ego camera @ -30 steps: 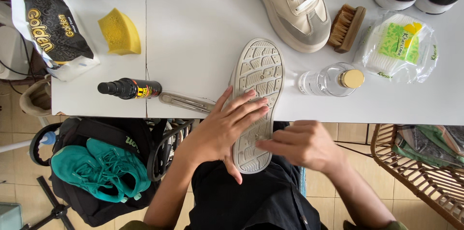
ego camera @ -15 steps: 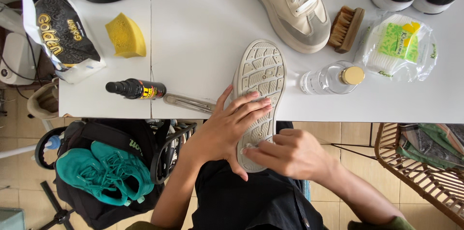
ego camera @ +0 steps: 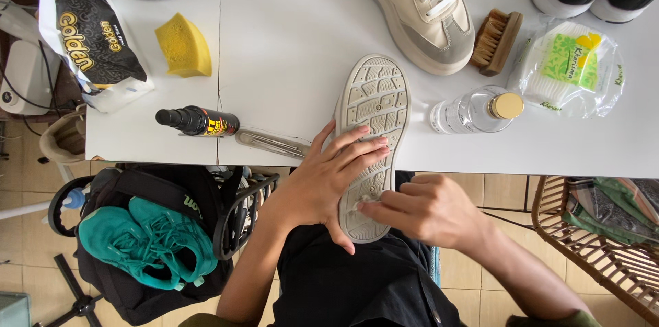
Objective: The person cleans the sole of a white sneaker using a cotton swab. They hold the shoe with one hand and scrub the textured bottom with the swab in the other hand, focusing on the grooves and patterns of the sole.
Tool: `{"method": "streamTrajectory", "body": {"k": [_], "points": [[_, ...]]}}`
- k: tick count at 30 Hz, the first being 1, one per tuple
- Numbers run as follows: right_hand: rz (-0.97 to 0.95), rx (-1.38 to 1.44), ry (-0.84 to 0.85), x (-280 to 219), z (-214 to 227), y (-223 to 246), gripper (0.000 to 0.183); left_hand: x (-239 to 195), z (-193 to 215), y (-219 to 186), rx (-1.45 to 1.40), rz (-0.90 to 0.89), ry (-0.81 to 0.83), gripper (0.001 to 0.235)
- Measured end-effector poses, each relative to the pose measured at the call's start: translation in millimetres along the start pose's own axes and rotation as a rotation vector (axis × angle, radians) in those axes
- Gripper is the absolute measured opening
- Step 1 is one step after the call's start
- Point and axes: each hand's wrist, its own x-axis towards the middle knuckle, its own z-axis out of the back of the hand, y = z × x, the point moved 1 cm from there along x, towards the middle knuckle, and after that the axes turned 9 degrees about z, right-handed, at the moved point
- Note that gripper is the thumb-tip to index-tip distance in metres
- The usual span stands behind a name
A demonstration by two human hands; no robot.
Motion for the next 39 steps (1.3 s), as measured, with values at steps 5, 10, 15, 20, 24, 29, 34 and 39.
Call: {"method": "streamTrajectory", "body": {"k": [5,10,15,20,24,29,34,39], "points": [[-0.009,0.001,-0.003,13.8,-11.5,11.7,0.020,-2.2,4.9,-0.9,0.020,0.002,-0.002,0.158],[-0.050,0.125,-0.065,0.3,-16.2,5.3,0.045,-0.8,1.9,2.4,-0.028,0.000,0.015,0.160],[-0.114,0.087,-0.041,-21.2,-0.5,-5.6,0.036,0.2,0.7,4.1,-0.027,0.029,0.091,0.168],[-0.099,0.030,-0.052,-7.4,-0.2,2.0,0.034,0.9,0.0,2.1,0.005,0.014,0.060,0.168],[-0.036,-0.044,-0.015,16.8,-10.3,21.0,0.014,-0.8,4.9,1.3,-0.054,-0.006,0.018,0.159],[0.075,-0.011,0.036,15.9,-9.1,5.3,0.013,-3.3,1.6,2.3,-0.057,-0.011,0.008,0.157],[0.096,0.035,0.084,3.8,0.3,-8.4,0.014,-3.1,1.8,5.1,-0.068,-0.010,-0.003,0.154],[0.033,0.022,0.102,1.9,3.4,-10.1,0.013,-1.6,2.1,5.3,-0.049,0.002,0.016,0.163]]}}
